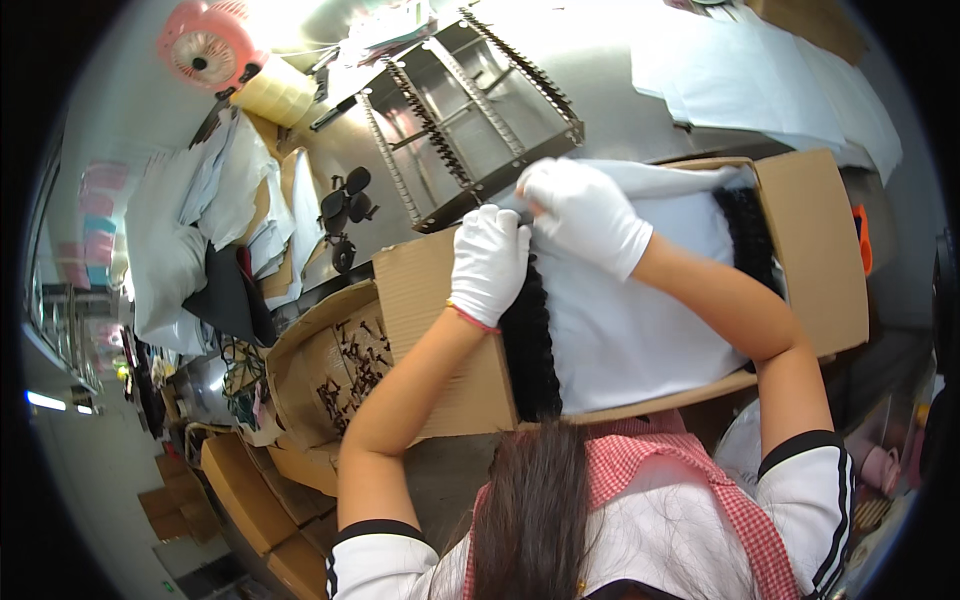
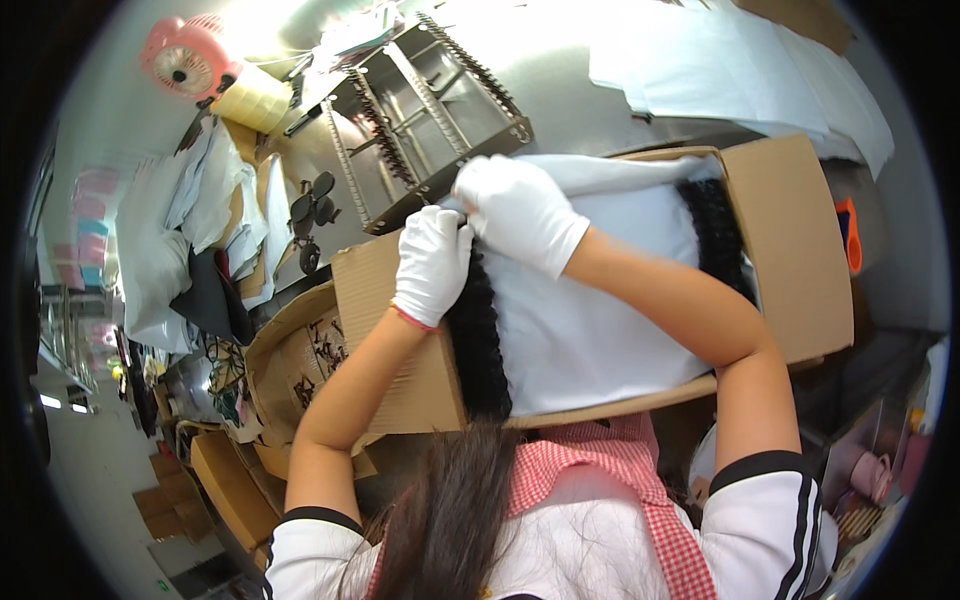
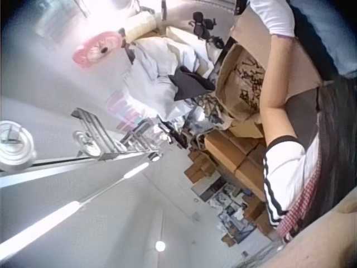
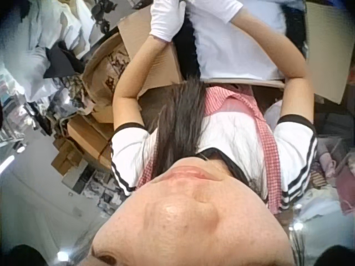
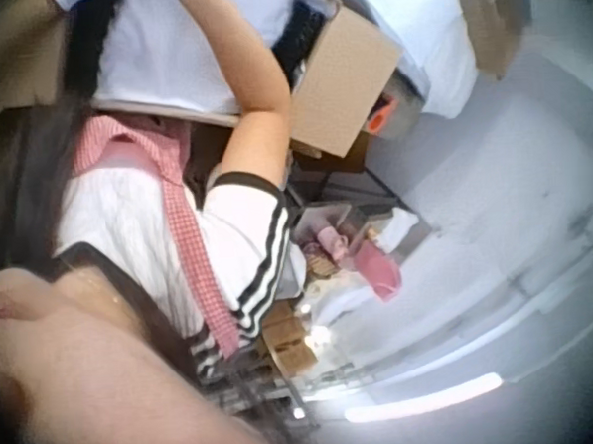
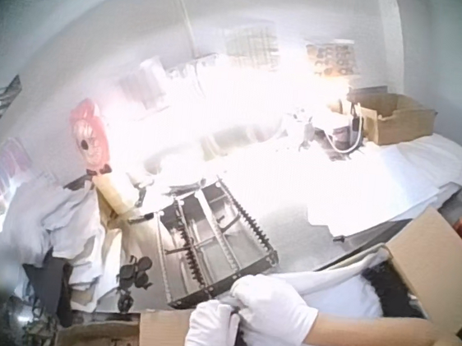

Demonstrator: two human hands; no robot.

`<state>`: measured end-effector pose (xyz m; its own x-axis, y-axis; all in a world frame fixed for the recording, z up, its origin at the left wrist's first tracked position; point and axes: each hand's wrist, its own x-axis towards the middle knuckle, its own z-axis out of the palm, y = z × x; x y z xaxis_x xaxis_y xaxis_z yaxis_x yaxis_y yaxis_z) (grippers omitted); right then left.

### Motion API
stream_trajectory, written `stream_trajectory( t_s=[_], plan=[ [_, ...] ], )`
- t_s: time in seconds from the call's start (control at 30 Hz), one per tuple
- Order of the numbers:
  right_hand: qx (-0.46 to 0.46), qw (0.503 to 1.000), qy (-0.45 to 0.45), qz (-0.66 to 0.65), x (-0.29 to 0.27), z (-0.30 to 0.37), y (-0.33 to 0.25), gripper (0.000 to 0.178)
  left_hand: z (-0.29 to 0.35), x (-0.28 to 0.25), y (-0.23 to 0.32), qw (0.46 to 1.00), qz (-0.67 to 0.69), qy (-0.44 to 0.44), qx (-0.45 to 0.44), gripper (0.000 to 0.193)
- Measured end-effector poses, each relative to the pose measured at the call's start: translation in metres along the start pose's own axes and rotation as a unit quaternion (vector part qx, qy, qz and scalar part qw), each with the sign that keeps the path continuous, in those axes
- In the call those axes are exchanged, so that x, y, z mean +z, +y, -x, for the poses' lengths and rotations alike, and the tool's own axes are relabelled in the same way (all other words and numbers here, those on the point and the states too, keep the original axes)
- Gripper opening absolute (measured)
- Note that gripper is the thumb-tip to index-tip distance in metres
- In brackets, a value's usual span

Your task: The person assembles sunglasses by inserting black frames into a metal jig, securing them with small screws, and placing the completed units into a cardboard box. The process is repeated multiple times with consistent hand movements.

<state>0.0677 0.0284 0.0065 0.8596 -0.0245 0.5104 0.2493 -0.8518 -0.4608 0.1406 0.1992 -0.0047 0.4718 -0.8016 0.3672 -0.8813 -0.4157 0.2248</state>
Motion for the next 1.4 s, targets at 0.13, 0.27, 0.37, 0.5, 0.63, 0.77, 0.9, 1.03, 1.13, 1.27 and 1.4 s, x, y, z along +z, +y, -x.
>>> stream_trajectory(
  t_s=[0.13,0.27,0.37,0.5,0.63,0.77,0.9,1.03,1.13,1.27,1.4],
  plan=[
    [-0.118,0.985,-0.022,0.126,0.0,-0.066,0.029,0.034,-0.009,0.011,0.003,0.992,-0.111,0.035,-0.056,0.015],
    [-0.158,0.947,-0.231,0.155,0.012,-0.095,0.047,0.033,-0.01,0.014,0.007,0.981,-0.154,-0.028,-0.112,0.011],
    [-0.141,0.943,-0.265,0.146,0.006,-0.106,0.048,0.036,0.001,0.013,0.003,0.991,-0.025,0.063,-0.112,0.021],
    [-0.142,0.977,-0.143,0.072,-0.026,-0.138,0.022,0.035,0.018,-0.004,-0.018,0.95,0.103,0.138,-0.261,0.036],
    [0.101,0.948,-0.071,-0.293,-0.069,-0.142,-0.036,0.042,0.004,-0.048,-0.049,0.926,0.143,0.224,-0.267,0.093],
    [0.141,0.928,-0.013,-0.344,-0.107,-0.124,-0.085,0.064,-0.023,-0.11,-0.063,0.933,-0.05,0.317,-0.164,0.132],
    [0.13,0.861,-0.004,-0.492,-0.1,-0.109,-0.113,0.063,-0.008,-0.185,-0.07,0.863,-0.1,0.495,0.027,0.1],
    [0.198,0.732,-0.062,-0.649,-0.068,-0.105,-0.127,0.052,0.027,-0.235,-0.072,0.944,-0.12,0.308,-0.012,0.095],
    [0.133,0.771,-0.119,-0.611,-0.041,-0.11,-0.129,0.045,0.048,-0.25,-0.082,0.959,-0.114,0.259,-0.006,0.096],
    [0.114,0.94,-0.015,-0.32,-0.017,-0.089,-0.135,0.067,0.094,-0.26,-0.103,0.964,-0.11,0.231,-0.07,0.092],
    [0.079,0.958,-0.138,-0.237,0.021,-0.046,-0.162,0.044,0.137,-0.267,-0.124,0.96,-0.134,0.212,-0.128,0.091]
  ],
)
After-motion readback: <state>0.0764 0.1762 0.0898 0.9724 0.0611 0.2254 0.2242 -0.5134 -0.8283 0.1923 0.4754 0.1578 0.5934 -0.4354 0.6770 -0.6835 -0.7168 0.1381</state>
